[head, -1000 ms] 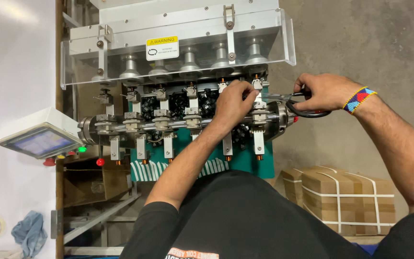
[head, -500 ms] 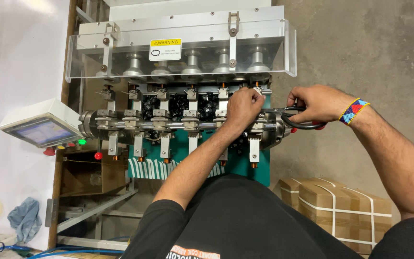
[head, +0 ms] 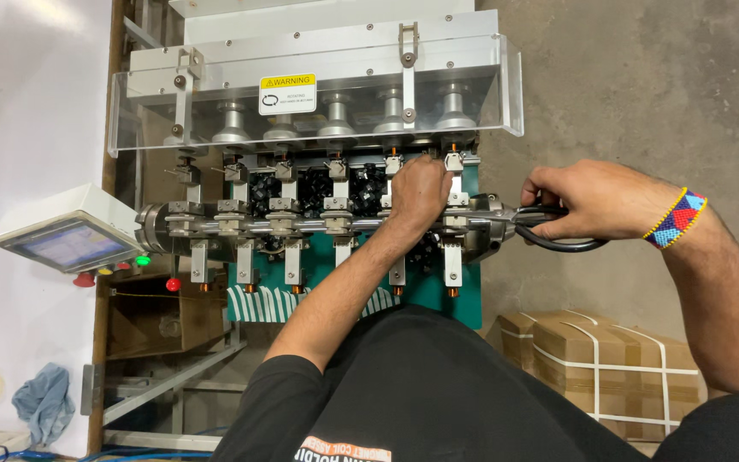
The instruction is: The person uses pliers to remove small black components from a multi-station machine, then assembles them with white strips by hand. The person repeatedly picks, aligns, and places the components onto the strips on a green tray.
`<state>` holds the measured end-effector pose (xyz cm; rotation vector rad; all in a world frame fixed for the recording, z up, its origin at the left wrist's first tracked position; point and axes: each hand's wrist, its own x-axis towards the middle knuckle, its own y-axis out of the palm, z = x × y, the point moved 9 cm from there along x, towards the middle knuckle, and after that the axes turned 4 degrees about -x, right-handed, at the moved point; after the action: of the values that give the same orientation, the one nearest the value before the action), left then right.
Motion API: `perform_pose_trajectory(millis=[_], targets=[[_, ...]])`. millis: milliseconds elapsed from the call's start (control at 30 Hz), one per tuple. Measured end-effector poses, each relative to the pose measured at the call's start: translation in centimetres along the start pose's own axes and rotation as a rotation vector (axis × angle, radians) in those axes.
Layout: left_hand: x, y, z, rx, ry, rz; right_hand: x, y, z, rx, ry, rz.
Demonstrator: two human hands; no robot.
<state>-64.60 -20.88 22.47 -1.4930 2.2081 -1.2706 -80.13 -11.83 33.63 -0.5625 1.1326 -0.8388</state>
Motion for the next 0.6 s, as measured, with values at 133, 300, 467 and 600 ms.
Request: perform_pose_trajectory(millis=[133, 300, 467, 600], targets=[[0.1, -2.2, -2.0, -0.210, 0.053, -0.098, -0.3, 0.8, 0.7, 0.008, 0.027, 0.066], [0.2, -3.9, -5.1, -0.288, 0.216, -0.122, -1.1, 2.3, 2.6, -0.015, -0.029, 0.131], [0.0, -4.4, -4.6, -0.313, 0.337, -0.089, -2.8, 3.2, 3.2, 0.012, -0.017, 0.175], [-0.4, -2.6, -2.8, -0.268, 0.299, 0.020, -3.0, 3.7, 3.4, 0.023, 0.001, 0.160]])
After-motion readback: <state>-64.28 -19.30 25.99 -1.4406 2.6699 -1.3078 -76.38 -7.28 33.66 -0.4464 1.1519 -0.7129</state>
